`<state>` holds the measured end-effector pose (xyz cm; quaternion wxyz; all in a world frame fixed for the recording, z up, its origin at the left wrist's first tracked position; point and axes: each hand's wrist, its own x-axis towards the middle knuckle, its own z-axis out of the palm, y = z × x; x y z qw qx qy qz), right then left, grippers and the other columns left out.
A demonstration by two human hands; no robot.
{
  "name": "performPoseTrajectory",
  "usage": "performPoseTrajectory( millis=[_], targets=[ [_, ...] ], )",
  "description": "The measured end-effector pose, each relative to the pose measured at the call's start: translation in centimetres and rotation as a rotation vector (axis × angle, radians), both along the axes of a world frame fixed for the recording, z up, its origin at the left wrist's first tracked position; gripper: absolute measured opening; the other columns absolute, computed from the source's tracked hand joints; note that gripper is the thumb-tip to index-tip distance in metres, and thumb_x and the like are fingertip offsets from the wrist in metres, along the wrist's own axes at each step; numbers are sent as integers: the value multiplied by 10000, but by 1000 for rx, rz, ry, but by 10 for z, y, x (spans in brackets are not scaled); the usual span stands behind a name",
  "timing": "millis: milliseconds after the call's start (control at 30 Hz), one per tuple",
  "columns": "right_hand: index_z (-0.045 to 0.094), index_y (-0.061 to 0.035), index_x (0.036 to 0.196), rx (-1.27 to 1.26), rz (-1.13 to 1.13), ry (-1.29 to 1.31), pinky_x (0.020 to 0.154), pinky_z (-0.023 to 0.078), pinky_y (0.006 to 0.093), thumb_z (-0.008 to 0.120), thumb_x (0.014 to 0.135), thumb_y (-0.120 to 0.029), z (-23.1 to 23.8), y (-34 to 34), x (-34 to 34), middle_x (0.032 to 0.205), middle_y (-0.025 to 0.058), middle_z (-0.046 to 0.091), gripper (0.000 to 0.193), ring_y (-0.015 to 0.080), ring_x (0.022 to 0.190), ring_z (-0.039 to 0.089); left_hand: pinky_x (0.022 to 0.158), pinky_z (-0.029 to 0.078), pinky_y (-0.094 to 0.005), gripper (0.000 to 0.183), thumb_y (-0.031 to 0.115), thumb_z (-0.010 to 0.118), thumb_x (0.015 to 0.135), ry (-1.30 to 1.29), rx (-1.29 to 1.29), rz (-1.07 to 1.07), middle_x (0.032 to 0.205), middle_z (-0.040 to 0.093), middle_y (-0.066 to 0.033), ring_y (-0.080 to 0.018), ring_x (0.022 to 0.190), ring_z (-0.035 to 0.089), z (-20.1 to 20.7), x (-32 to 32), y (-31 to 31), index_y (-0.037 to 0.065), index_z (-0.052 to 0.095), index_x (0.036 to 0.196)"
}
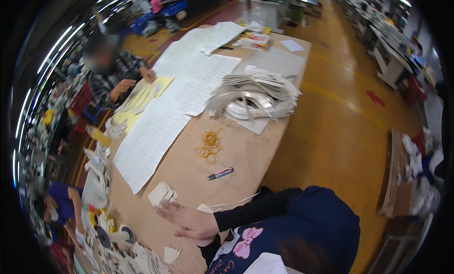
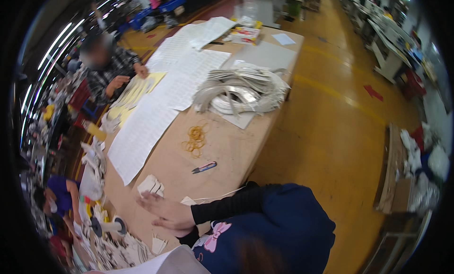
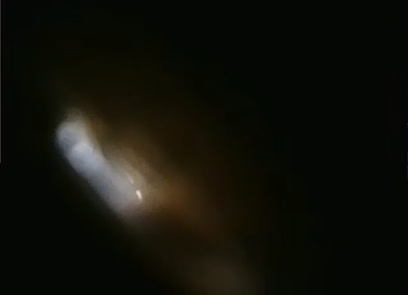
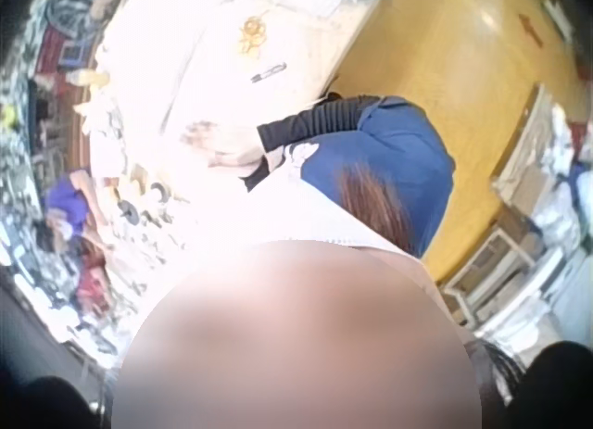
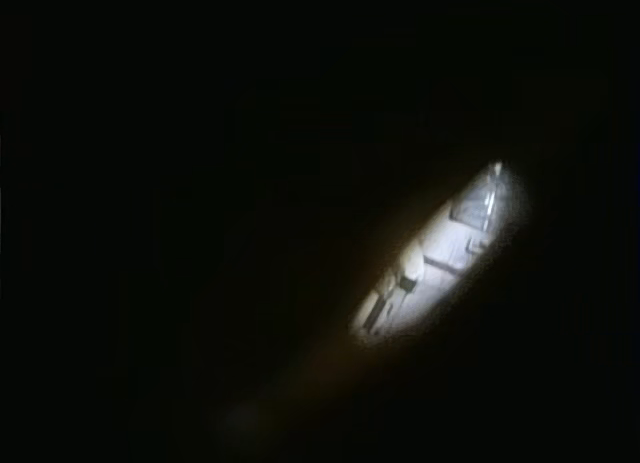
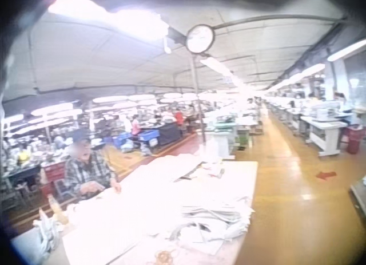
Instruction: The person repeatedly picks up white fabric mask blanks and elastic bands, inserts the bands into the mask edges, and places the finished masks into a growing stack on the table. The process is continuous and repetitive throughout the clip.
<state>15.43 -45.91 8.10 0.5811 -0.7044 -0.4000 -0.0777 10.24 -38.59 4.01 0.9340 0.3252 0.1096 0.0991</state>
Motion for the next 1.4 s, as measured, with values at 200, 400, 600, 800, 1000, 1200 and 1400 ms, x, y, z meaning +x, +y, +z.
performPoseTrajectory(
  millis=[200, 400, 600, 800, 1000, 1200, 1400],
  targets=[
    [210, -25, 1553, -148, -8, -92, 1201, 49, 535, 446, 997, -441, 2, -13, 20, 1638, 167, 139, 733, 353, 1517, 101, 1120, 344, -394, 612, 473, 270, 1047, -406, 14, -264, 1522, 385, -132, -258, 1373, 401, 0, 9, 9, 77, 343, 1508],
    [292, -57, 1533, -46, 79, -211, 1192, 0, 562, 455, 997, -436, 3, -4, -29, 1630, 165, 169, 677, 413, 1503, 92, 1136, 323, -397, 627, 495, 266, 1044, -263, -227, -31, 1542, 358, -123, -258, 1398, 367, -9, 7, 17, 94, 318, 1523],
    [324, -73, 1522, -202, -42, -280, 1204, 54, 539, 498, 982, -388, 6, 2, 16, 1625, 147, 196, 649, 375, 1496, 156, 1152, 302, -400, 642, 516, 262, 1041, -312, -682, 117, 1563, 331, -115, -259, 1423, 334, -14, 16, -12, 111, 293, 1538],
    [329, -56, 1518, -139, 233, -207, 1202, 122, 501, 485, 978, -443, 7, -7, -1, 1612, 168, 229, 683, 366, 1480, 218, 1193, 230, -403, 644, 505, 246, 1050, -541, -201, -318, 1602, 263, -86, -256, 1469, 258, -2, 26, 27, 107, 237, 1557],
    [342, -110, 1527, -200, 92, -265, 1179, 51, 601, 523, 961, -393, 19, 2, -10, 1583, 179, 292, 658, 372, 1445, 290, 1195, 229, -403, 649, 514, 254, 1047, -373, -220, -46, 1617, 241, -77, -244, 1472, 255, 18, 47, 8, 118, 237, 1560],
    [384, -58, 1494, -246, 23, -272, 1179, 212, 500, 535, 963, -296, 9, -14, 43, 1571, 188, 312, 602, 362, 1442, 309, 1197, 228, -403, 653, 524, 263, 1044, -10, -144, 62, 1631, 219, -67, -232, 1476, 253, 28, 18, -33, 129, 236, 1564],
    [344, 22, 1497, -99, 280, -101, 1181, 220, 477, 529, 959, -259, -2, -20, -7, 1554, 240, 310, 634, 398, 1457, 265, 1201, 232, -388, 663, 511, 255, 1046, -308, -170, -4, 1638, 194, -84, -229, 1500, 203, 12, 35, 19, 96, 228, 1563]
  ],
)
